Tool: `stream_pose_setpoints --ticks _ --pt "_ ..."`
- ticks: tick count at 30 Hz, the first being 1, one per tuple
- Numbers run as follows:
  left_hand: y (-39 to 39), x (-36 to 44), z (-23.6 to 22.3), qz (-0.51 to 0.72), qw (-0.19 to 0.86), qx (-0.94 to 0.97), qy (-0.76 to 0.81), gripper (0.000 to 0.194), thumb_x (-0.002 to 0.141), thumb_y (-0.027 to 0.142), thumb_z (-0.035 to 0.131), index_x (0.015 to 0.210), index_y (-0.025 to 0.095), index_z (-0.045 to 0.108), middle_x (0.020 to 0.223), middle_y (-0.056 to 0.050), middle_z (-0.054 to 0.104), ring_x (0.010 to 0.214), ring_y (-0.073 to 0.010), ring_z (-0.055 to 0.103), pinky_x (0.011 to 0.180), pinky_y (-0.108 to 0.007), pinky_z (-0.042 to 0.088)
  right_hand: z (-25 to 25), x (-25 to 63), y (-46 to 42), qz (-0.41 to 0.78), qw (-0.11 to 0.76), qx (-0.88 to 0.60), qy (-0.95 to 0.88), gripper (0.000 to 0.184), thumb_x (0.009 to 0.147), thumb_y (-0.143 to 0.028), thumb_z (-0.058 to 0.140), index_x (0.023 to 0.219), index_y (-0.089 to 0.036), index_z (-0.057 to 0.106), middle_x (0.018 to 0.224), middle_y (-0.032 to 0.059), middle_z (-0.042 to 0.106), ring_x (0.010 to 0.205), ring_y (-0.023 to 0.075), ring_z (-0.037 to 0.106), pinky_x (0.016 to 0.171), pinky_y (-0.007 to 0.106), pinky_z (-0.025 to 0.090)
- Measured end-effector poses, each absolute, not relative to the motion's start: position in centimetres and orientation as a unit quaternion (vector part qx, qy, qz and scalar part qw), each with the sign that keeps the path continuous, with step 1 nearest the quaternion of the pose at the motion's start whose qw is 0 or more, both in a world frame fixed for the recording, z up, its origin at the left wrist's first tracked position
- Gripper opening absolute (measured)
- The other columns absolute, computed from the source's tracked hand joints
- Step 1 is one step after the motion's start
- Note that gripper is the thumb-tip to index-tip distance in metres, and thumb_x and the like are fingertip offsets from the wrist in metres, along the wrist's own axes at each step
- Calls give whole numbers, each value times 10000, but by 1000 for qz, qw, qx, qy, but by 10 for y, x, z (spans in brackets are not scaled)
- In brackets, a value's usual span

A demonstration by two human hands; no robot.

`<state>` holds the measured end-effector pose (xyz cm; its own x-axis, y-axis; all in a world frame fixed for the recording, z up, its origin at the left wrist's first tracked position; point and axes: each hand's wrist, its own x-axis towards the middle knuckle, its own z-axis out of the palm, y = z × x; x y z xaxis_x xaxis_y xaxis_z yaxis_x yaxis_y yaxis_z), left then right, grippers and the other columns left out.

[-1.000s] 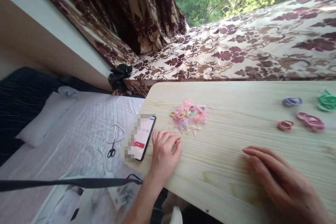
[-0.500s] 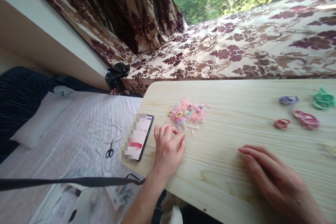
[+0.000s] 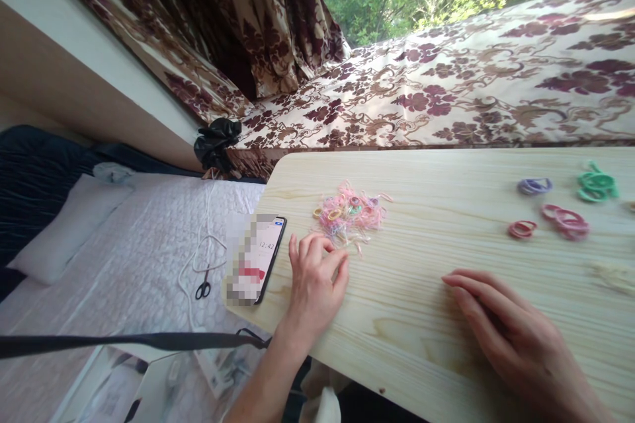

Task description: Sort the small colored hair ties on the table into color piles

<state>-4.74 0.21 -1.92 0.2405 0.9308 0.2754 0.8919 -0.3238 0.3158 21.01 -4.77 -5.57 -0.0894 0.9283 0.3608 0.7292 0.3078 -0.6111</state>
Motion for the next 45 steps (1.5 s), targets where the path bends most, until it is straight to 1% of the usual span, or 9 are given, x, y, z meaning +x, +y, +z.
stream_pose_setpoints --ticks 7,12,24,30,37,42,45 --pt "-2 -51 -17 221 40 777 588 89 833 176 577 801 227 643 895 -15 606 994 -198 529 1079 -532 236 -50 205 -45 129 370 -572 -721 198 882 -321 509 989 -243 657 1013 38 678 883 169 674 772 257 553" --pt "5 -50 -17 189 30 780 596 59 806 177 596 782 218 630 873 -20 614 1009 -214 521 1074 -551 242 -48 201 -44 120 382 -572 -716 185 884 -315 503 956 -238 655 986 38 683 853 162 677 747 252 551" --pt "16 -39 1 81 13 809 582 122 794 138 574 714 202 641 843 -31 628 990 -227 509 1095 -628 179 -47 201 -44 131 391 -563 -716 151 882 -274 513 944 -233 645 967 34 674 841 152 670 736 235 544" --pt "20 -33 5 50 3 821 568 151 793 124 553 686 192 634 804 -40 619 957 -225 507 1095 -622 190 -44 199 -44 125 397 -560 -717 143 885 -252 504 932 -230 637 943 36 673 816 146 669 713 227 545" --pt "12 -23 -5 98 30 823 559 149 801 102 529 703 184 604 814 -26 613 957 -209 511 1094 -604 212 -46 200 -44 140 397 -567 -708 161 883 -261 509 954 -229 650 966 50 678 839 160 668 725 246 547" --pt "0 3 -10 154 66 854 493 133 812 109 536 710 183 580 830 -10 604 980 -192 512 1110 -578 210 -44 198 -46 161 394 -578 -697 177 891 -266 492 928 -220 659 966 60 682 850 163 666 731 256 549" --pt "-3 16 -11 179 88 875 441 125 830 123 532 736 187 585 857 -9 612 1001 -191 514 1103 -574 228 -41 196 -46 161 399 -581 -691 186 901 -246 476 944 -208 654 955 65 680 839 155 664 728 255 548"
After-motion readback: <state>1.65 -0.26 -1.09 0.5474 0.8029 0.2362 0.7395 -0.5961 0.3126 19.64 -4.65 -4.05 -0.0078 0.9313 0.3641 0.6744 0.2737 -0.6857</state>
